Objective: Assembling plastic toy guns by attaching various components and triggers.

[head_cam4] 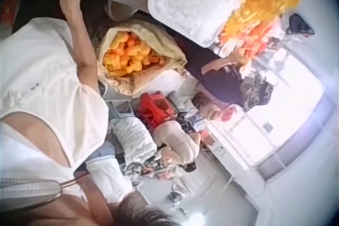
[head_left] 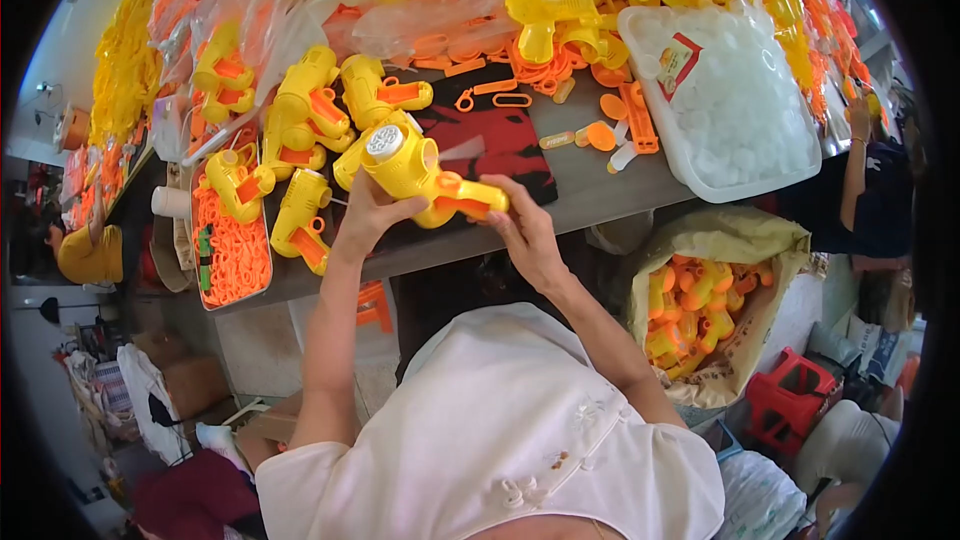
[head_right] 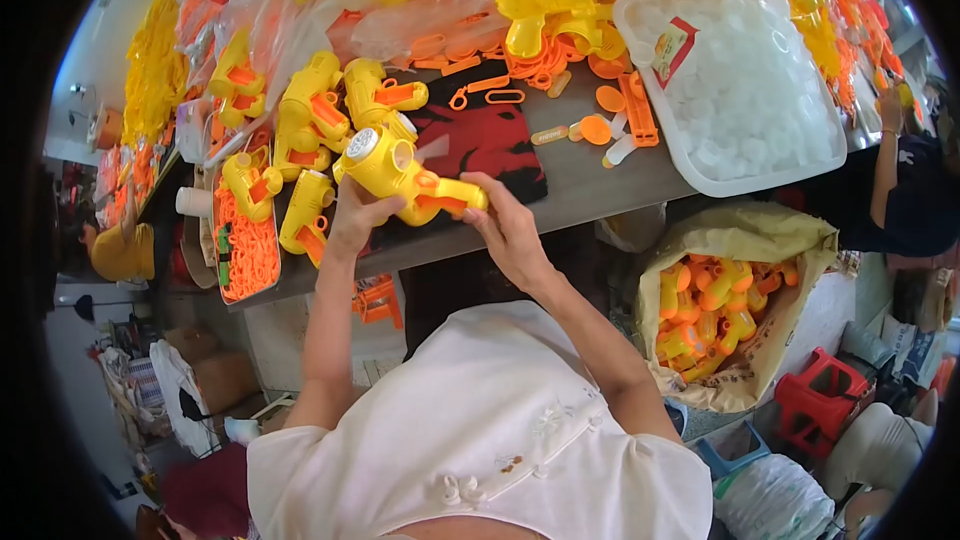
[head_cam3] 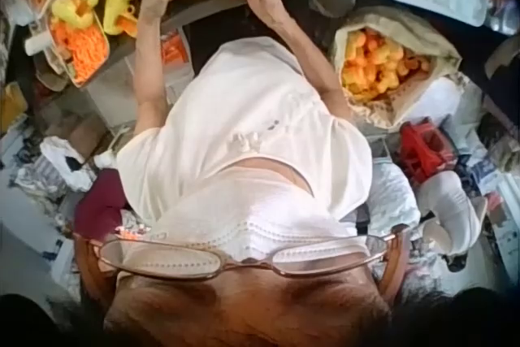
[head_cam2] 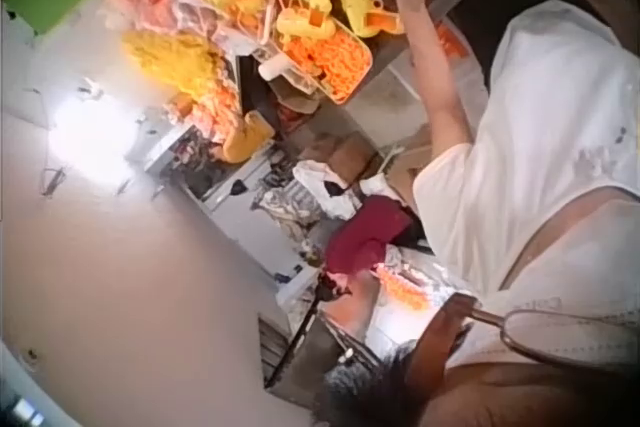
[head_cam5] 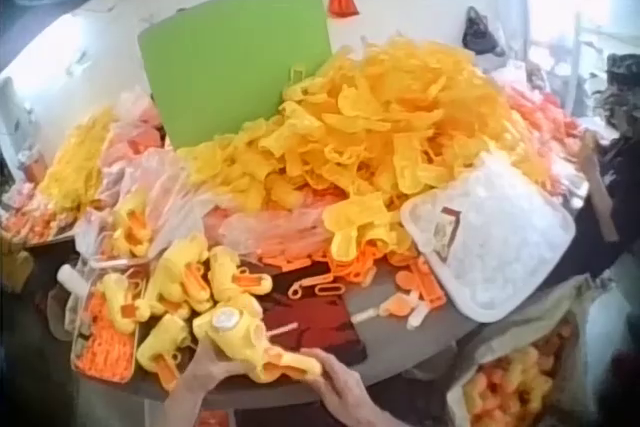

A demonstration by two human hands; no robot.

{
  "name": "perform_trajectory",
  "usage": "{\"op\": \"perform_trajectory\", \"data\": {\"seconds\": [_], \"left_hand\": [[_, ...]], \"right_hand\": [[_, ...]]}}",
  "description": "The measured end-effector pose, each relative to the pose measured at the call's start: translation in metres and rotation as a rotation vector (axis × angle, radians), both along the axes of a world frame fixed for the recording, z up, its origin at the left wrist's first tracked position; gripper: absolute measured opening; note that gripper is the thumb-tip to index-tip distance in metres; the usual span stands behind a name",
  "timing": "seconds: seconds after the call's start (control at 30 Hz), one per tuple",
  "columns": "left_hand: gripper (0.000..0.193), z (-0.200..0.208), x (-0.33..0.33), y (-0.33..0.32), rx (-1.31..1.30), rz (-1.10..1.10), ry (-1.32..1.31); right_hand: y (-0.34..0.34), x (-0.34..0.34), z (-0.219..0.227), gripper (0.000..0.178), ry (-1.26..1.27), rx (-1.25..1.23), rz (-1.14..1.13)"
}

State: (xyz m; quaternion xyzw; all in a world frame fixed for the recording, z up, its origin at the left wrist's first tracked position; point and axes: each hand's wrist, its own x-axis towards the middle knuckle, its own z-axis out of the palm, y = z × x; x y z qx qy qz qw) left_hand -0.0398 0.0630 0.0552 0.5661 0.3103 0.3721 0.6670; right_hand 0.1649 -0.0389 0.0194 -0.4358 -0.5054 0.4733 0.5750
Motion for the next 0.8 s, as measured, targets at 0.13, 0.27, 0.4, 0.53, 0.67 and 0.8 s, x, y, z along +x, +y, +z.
{"op": "perform_trajectory", "data": {"seconds": [0.13, 0.27, 0.4, 0.53, 0.67, 0.8], "left_hand": [[0.079, 0.002, -0.025, -0.008, 0.017, 0.243, 0.142], [0.070, 0.000, -0.056, -0.034, -0.062, 0.345, 0.003], [0.069, -0.026, -0.086, -0.072, -0.214, 0.453, -0.176], [0.072, -0.035, -0.080, -0.087, -0.280, 0.438, -0.268], [0.072, -0.042, -0.081, -0.095, -0.230, 0.499, -0.160], [0.074, -0.051, -0.079, -0.086, -0.324, 0.436, -0.147]], "right_hand": [[0.005, 0.004, 0.002, 0.029, -0.161, -0.006, 0.067], [0.021, -0.011, 0.010, 0.033, -0.446, 0.199, 0.048], [0.049, -0.049, 0.018, 0.038, -0.631, 0.451, 0.042], [0.078, -0.074, 0.020, 0.038, -0.870, 0.656, -0.062], [0.104, -0.045, 0.011, 0.016, -0.870, 0.468, -0.217], [0.119, 0.027, 0.008, 0.008, -0.982, 0.252, -0.732]]}}
